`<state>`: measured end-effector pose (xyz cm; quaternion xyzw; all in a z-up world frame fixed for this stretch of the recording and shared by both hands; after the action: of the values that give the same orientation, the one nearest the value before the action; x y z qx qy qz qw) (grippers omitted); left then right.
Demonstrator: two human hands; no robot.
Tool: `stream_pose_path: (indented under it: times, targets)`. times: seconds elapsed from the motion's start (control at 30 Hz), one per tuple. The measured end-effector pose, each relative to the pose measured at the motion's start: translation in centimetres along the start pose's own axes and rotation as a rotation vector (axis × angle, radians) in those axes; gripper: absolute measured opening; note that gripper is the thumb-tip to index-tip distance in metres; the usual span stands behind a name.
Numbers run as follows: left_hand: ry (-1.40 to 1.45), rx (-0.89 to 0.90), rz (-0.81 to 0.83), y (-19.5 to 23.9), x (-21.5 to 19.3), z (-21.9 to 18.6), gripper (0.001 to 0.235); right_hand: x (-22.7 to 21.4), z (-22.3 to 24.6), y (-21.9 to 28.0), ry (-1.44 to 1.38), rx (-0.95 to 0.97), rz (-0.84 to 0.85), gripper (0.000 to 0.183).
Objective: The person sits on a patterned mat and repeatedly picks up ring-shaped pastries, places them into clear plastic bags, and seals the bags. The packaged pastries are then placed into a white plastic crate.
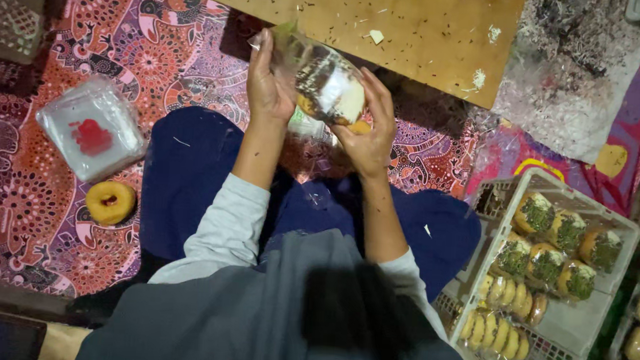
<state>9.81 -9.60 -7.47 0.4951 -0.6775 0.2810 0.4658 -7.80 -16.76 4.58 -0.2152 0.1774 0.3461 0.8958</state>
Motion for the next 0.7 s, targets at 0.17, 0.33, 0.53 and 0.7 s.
stream_pose_path:
  times: [0.17,0.33,0.53,0.7]
  targets:
    - [-0.042,0.032,0.162,2.9,1.7,0.4,0.035,0.7,0.0,0.8,-0.123,-0.077,0.040,0.081]
    - [0.048,0.072,0.056,3.6,3.3,-2.0,0.066,1.2,-0.5,1.1,-0.033,-0.027,-0.106,0.076]
    - [-0.076,-0.098,-0.036,6.4,3.6,2.1,0.080,2.9,-1.9,-0.3,0.079,-0.043,-0.069,0.083]
    - [-0.085,-0.093,0.086,6.4,2.8,2.9,0.091,3.0,-3.1,-1.5,0.077,0.096,-0.062,0.082]
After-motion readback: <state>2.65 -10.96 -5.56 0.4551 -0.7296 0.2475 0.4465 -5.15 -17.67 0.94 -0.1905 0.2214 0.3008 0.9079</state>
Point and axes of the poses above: each hand's wrist, its own y-axis away from the middle knuckle, its own x-axis out of the palm, z = x × y, the point moved 2 cm from there along -y, towards the middle knuckle, and after that the axes turned 10 degrees about x, right-handed, at the moved point
